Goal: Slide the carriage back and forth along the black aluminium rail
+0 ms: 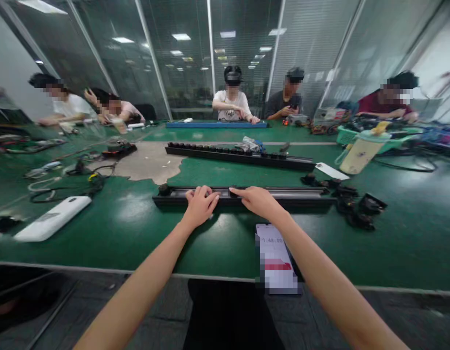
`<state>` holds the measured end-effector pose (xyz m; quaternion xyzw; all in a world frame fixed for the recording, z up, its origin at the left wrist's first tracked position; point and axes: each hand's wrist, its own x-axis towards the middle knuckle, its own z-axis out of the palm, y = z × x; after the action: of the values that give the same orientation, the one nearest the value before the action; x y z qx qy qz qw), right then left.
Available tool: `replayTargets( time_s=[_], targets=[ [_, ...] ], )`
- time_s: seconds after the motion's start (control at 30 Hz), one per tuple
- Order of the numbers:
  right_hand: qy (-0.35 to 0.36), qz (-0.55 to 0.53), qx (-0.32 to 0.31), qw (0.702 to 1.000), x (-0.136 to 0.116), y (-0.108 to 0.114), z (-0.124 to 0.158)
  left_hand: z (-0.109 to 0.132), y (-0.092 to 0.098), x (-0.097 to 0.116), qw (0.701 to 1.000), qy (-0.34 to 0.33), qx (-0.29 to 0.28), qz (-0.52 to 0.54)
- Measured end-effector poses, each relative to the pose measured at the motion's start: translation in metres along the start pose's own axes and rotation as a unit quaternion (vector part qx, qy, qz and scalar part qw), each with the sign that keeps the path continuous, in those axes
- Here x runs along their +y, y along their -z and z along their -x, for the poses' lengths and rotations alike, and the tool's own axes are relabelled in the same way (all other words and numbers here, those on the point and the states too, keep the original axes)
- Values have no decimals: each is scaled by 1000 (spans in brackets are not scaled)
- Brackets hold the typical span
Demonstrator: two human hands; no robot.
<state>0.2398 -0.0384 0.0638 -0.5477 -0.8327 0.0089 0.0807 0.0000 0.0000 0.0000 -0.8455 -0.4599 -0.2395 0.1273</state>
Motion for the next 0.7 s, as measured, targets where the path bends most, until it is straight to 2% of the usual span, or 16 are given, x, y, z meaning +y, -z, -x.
replayTargets(
  time_s=[0.7],
  targets=[
    [-3,-1,20,1000,8,-2,0,0,0,1,1000,4,1,28]
  ],
)
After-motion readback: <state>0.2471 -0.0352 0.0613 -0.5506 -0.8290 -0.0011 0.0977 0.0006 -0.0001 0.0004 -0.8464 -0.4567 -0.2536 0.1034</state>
